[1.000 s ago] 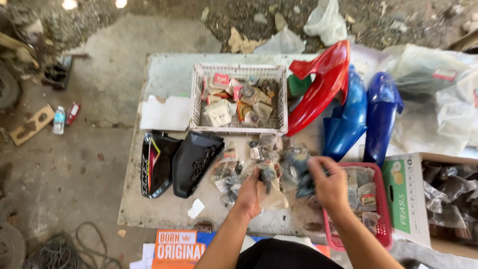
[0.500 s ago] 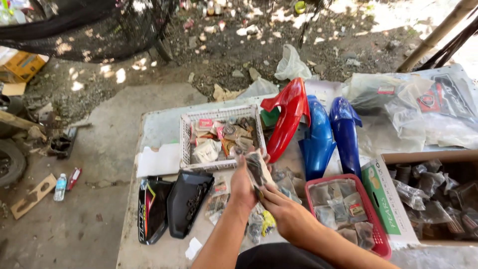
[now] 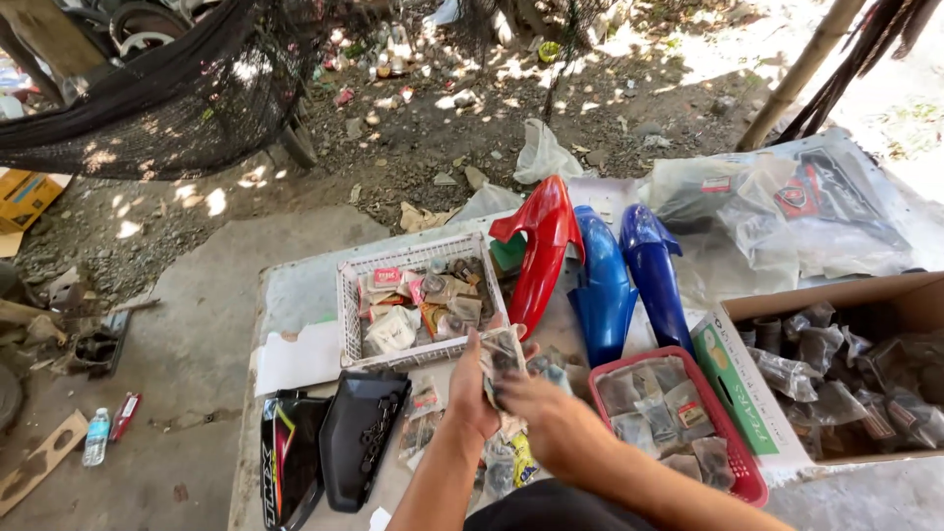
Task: The person cleans small mechanical parts using a dark cloth. They pick up parts from a table, wipe them thoroughly, and place them into a red basket. The person repeats this process for several items.
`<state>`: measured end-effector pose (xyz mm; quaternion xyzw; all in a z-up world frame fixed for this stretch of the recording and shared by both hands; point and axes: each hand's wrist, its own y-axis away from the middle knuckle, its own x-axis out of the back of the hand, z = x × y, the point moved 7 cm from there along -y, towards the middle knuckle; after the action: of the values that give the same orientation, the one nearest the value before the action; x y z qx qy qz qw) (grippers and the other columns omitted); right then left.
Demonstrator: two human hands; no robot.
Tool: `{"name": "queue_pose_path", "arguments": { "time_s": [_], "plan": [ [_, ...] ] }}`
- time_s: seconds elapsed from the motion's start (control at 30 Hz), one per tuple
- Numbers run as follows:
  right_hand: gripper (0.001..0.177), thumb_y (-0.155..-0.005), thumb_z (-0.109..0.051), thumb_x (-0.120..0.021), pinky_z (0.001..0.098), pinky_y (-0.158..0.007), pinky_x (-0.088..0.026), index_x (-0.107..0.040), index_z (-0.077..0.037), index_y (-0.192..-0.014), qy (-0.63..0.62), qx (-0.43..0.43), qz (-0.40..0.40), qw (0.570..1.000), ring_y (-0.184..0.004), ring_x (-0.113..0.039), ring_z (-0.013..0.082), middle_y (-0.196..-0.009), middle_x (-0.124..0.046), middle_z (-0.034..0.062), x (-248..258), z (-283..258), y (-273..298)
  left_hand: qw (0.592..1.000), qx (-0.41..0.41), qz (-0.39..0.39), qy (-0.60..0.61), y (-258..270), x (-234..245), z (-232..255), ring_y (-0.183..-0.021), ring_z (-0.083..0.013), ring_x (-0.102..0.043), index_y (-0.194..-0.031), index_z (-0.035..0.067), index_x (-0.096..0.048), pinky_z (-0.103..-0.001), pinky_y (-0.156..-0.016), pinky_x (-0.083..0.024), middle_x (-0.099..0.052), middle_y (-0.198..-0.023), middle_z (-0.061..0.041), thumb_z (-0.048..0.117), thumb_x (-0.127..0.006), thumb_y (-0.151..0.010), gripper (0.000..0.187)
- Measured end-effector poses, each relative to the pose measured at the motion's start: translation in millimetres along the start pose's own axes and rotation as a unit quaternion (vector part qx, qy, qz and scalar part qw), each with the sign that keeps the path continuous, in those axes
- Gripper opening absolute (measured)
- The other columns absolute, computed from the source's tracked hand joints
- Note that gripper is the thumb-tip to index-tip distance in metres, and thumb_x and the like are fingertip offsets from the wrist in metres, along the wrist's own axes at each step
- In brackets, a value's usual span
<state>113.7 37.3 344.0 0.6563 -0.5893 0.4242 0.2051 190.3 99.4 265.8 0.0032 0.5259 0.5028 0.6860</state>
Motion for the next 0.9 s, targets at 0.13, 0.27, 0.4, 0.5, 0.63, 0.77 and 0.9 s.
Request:
{"name": "queue_pose_path", "arguments": {
  "time_s": [0.13,0.27,0.4,0.5,0.63,0.77,0.9],
  "plan": [
    [0.055,-0.073,0.010,-0.048,0.0446,-0.116,-0.042,-0.068,0.006,-0.124,0.088,0.074,0.118,0.986,-0.138,-0.053,0.0342,-0.139,-0.066,0.0153,36,-10,-19,0.989,0.001,0.085,-0.118,8,5,-14,-0.135,-0.0359,-0.052,-0.135,-0.003,-0.061,-0.051,-0.110,-0.035,-0.058,-0.149,-0.026,0.056,-0.039,-0.099,0.072],
    [0.021,-0.088,-0.002,-0.058,0.0435,-0.118,-0.040,-0.073,-0.001,-0.103,0.112,0.089,0.095,0.985,-0.138,-0.052,0.0337,-0.138,-0.064,0.0150,9,60,-23,0.999,-0.005,-0.028,0.040,4,-6,-17,-0.083,-0.0209,-0.067,-0.118,0.001,-0.060,-0.033,-0.070,-0.060,-0.068,-0.103,-0.014,0.038,-0.033,-0.113,0.046],
    [0.045,-0.073,0.010,-0.047,0.0454,-0.116,-0.044,-0.067,0.003,-0.112,0.062,-0.073,0.114,0.989,-0.136,-0.055,0.0354,-0.134,-0.066,0.0191,43,64,-29,0.988,0.033,0.095,-0.116,20,2,-8,-0.108,-0.0287,-0.060,-0.126,0.003,-0.063,-0.047,-0.092,-0.044,-0.067,-0.127,-0.019,0.052,-0.033,-0.106,0.062],
    [0.042,-0.085,0.002,-0.052,0.0438,-0.115,-0.045,-0.065,0.005,-0.124,0.059,0.020,0.118,0.991,-0.135,-0.056,0.0357,-0.139,-0.064,0.0204,35,7,-18,0.992,0.002,0.103,-0.076,17,11,-16,-0.097,-0.0274,-0.062,-0.115,0.000,-0.066,-0.041,-0.085,-0.051,-0.068,-0.115,-0.020,0.043,-0.044,-0.106,0.048],
    [0.036,-0.100,-0.010,-0.043,0.0428,-0.105,-0.051,-0.072,-0.003,-0.121,0.073,0.145,0.258,0.952,-0.123,-0.065,0.0369,-0.129,-0.070,0.0181,17,22,-22,0.995,-0.034,0.081,0.049,13,5,-18,-0.099,-0.0317,-0.074,-0.113,0.003,-0.077,-0.050,-0.100,-0.055,-0.077,-0.109,-0.016,0.037,-0.054,-0.107,0.042],
    [0.029,-0.091,-0.002,-0.047,0.0474,-0.102,-0.053,-0.072,0.006,-0.105,0.092,0.033,0.251,0.963,-0.119,-0.065,0.0442,-0.122,-0.069,0.0271,20,55,-15,0.999,-0.014,0.019,0.023,4,6,-21,-0.135,-0.0383,-0.057,-0.144,0.011,-0.063,-0.056,-0.119,-0.037,-0.062,-0.143,-0.025,0.051,-0.034,-0.109,0.060],
    [0.031,-0.094,-0.008,-0.050,0.0485,-0.111,-0.044,-0.070,0.004,-0.113,0.046,0.072,0.230,0.969,-0.134,-0.056,0.0417,-0.136,-0.064,0.0244,3,3,-11,0.996,-0.024,-0.010,0.082,3,-6,-12,-0.120,-0.0361,-0.066,-0.144,0.007,-0.058,-0.053,-0.108,-0.050,-0.066,-0.137,-0.020,0.049,-0.029,-0.110,0.061]
  ]
}}
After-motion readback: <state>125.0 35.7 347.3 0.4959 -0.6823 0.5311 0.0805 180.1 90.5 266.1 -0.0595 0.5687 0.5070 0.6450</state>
